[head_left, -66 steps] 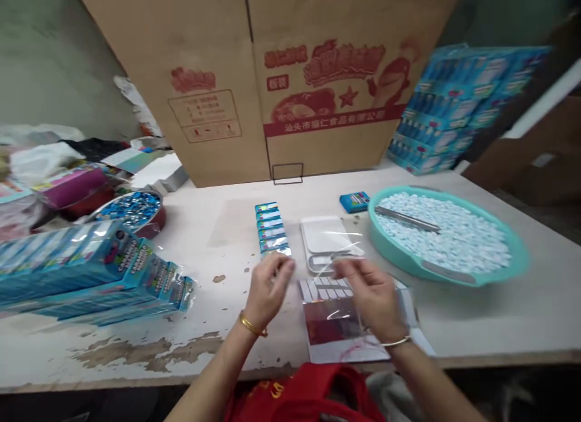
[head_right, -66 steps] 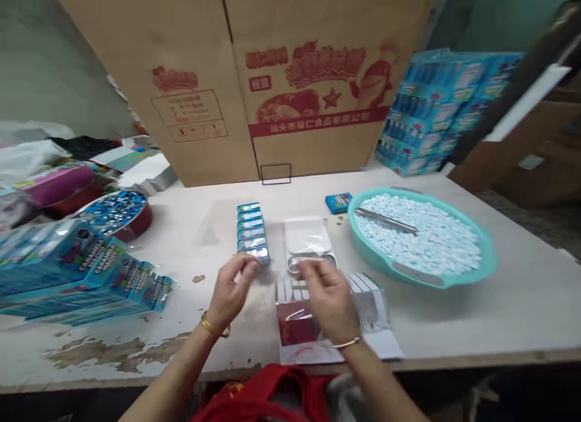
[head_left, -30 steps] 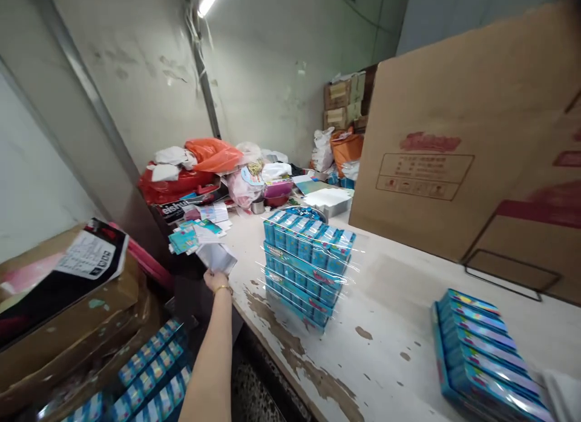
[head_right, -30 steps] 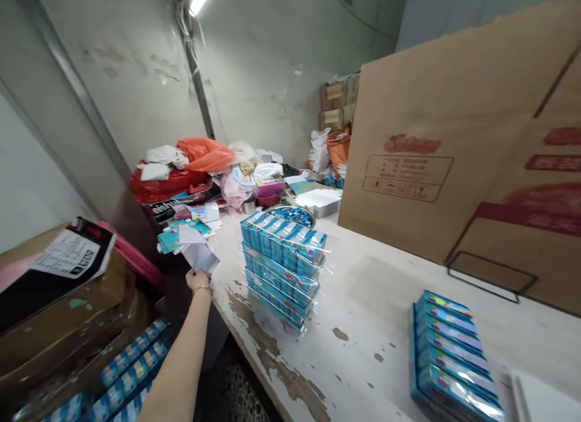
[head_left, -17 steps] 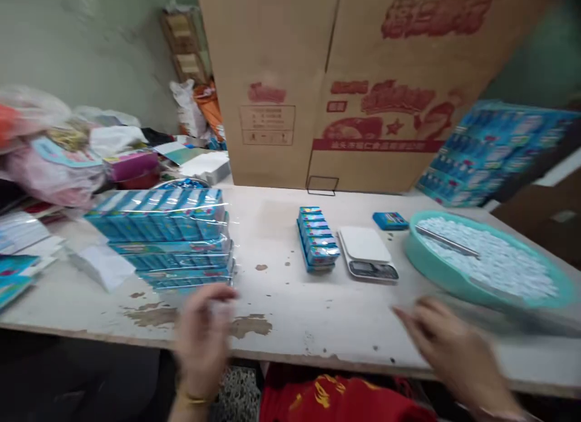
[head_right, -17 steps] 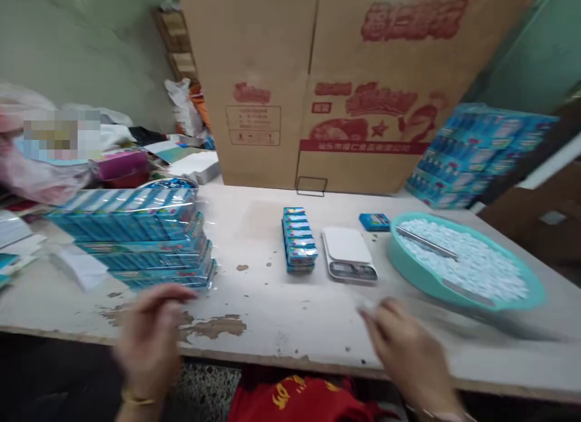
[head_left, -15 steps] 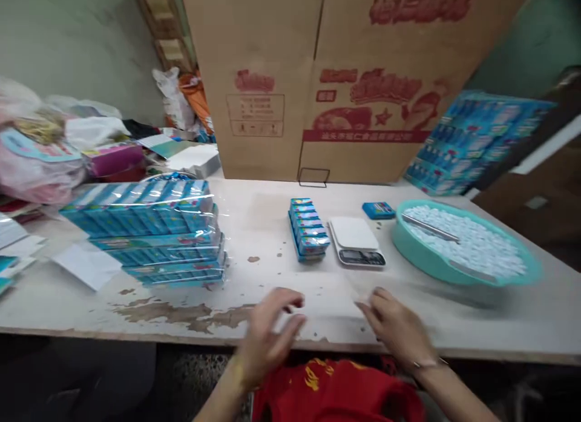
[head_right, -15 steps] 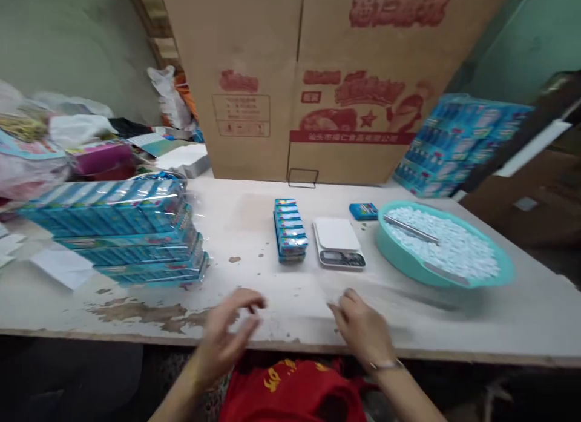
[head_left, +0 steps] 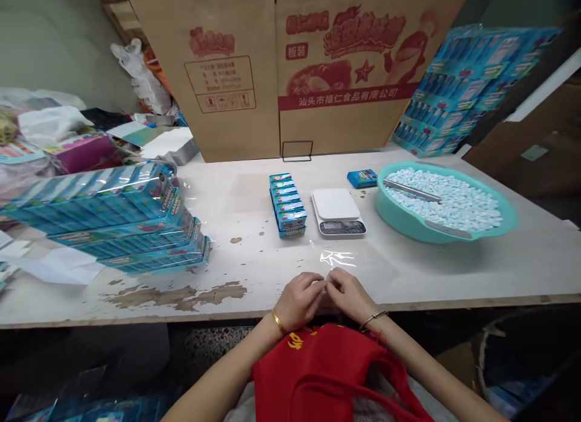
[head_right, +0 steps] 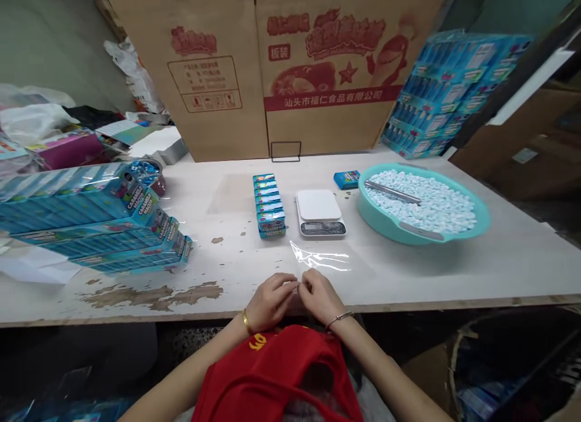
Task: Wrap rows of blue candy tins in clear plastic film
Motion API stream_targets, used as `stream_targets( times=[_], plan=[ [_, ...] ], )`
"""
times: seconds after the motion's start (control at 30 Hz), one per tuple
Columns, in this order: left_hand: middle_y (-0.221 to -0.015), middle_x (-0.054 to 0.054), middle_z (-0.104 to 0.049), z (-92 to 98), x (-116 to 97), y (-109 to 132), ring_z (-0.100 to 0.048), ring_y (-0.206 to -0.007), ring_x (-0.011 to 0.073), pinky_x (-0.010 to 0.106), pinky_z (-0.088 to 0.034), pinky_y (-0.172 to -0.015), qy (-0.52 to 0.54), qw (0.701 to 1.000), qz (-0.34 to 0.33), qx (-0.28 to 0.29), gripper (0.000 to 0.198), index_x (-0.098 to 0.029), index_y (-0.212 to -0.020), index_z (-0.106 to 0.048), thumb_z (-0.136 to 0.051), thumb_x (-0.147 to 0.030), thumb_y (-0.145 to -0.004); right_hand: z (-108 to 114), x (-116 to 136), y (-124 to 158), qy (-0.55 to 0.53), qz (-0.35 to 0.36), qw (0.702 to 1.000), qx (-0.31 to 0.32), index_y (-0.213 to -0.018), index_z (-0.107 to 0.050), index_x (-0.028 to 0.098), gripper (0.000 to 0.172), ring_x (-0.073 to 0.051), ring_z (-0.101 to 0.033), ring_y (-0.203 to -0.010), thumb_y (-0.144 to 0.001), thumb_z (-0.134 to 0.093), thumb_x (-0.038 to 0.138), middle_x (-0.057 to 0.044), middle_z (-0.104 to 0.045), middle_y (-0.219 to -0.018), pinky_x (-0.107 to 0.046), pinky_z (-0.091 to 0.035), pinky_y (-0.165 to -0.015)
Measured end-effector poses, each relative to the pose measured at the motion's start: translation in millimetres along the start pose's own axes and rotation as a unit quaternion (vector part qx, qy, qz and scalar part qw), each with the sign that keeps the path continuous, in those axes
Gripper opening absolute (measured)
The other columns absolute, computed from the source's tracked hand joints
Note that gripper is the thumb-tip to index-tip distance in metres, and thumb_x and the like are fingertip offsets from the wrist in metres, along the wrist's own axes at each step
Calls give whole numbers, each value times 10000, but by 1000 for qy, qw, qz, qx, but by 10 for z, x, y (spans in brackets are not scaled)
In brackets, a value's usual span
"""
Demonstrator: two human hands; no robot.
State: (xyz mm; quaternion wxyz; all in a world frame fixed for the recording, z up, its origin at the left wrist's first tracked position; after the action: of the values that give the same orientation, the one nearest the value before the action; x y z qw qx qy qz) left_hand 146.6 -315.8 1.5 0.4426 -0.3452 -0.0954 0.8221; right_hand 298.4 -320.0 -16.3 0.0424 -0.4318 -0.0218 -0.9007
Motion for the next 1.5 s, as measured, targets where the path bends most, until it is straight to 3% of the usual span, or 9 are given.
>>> stream_targets(
  times=[0.23, 0.43, 0.67, 0.83, 0.9, 1.0, 1.1, 1.3, 1.5],
  plan=[
    [-1019, 109, -655, -74, 143, -58, -590, -948, 215, 390, -460, -825, 26, 992, 125, 23, 290, -149, -1055, -609, -373, -293, -969, 47, -217, -19, -112, -64, 991, -30, -673, -529, 184, 276, -179, -497, -670, -755, -484, 443, -45, -560, -691, -313, -379, -653],
    [-757, 11, -611, -153, 220, -142, -569, -639, 144, 262, -428, -581, 167, 900, 401, -34, 348, -168, -962, -534, -646, -447, -788, 7, -179, 9, -100, -46, 994, -10, -577, -401, 193, 350, -155, -423, -620, -762, -537, 456, -11, -468, -619, -302, -314, -609],
    [-623, -14, -537, -159, 315, -226, -505, -571, 126, 251, -385, -559, 248, 893, 374, 20, 281, -173, -729, -500, -596, -426, -804, 54, -335, -1, -289, -60, 955, 16, -570, -420, 185, 468, -125, -412, -572, -770, -576, 577, 11, -435, -581, -276, -332, -572],
    [-818, 40, -599, -53, 351, -178, -549, -653, 148, 289, -444, -644, 136, 918, 372, -15, 196, -155, -947, -520, -582, -211, -769, 245, -317, -7, -285, -67, 948, -125, -581, -413, 187, 444, -119, -422, -555, -814, -573, 529, 4, -448, -616, -283, -362, -562],
    [-993, 108, -593, 40, 246, -218, -568, -827, 202, 343, -448, -750, -35, 956, 279, -83, 350, -140, -1068, -495, -632, -184, -749, 298, -173, -8, -178, 8, 970, -163, -588, -385, 185, 392, -129, -429, -628, -871, -535, 411, -3, -434, -656, -289, -350, -619],
    [-997, 82, -613, 70, 8, -258, -545, -958, 225, 375, -371, -846, -241, 961, 70, -117, 136, -179, -939, -543, -615, -197, -825, 244, 0, -38, -68, 60, 987, -131, -626, -371, 185, 308, -133, -425, -662, -898, -486, 273, -3, -421, -699, -296, -327, -645],
    [-976, 19, -658, -10, -76, -237, -573, -955, 179, 371, -331, -890, -284, 958, -24, -24, 89, -185, -859, -571, -501, -161, -907, 180, 72, -73, -41, 64, 990, -123, -654, -369, 189, 256, -132, -414, -649, -889, -468, 206, 3, -412, -703, -297, -316, -639],
    [-1319, 168, -543, -239, 38, -300, -402, -1324, 251, 360, -309, -1100, -247, 941, -36, 227, 335, -44, -1204, -567, -439, -176, -924, 206, 273, -27, 22, 104, 987, -124, -695, -383, 189, 212, -120, -418, -653, -891, -458, 158, 4, -434, -752, -279, -318, -638],
    [-1372, 197, -481, -356, 50, -635, -370, -1331, 371, 523, -373, -1060, -177, 927, 41, 329, 378, -88, -1233, -570, -534, -198, -873, 625, 501, -8, 50, 136, 967, -207, -666, -329, 190, 257, -115, -403, -621, -889, -437, 122, 12, -392, -671, -277, -297, -607]
  ],
)
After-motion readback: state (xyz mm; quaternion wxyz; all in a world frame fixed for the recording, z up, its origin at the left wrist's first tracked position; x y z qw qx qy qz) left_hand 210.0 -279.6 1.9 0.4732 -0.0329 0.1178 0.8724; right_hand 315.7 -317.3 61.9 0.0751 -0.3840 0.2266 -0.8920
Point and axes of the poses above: each hand's wrist, its own y-axis away from the middle knuckle, its own z-axis out of the back of the hand, x = y × z, the point moved 3 cm from there along -y, towards the middle knuckle
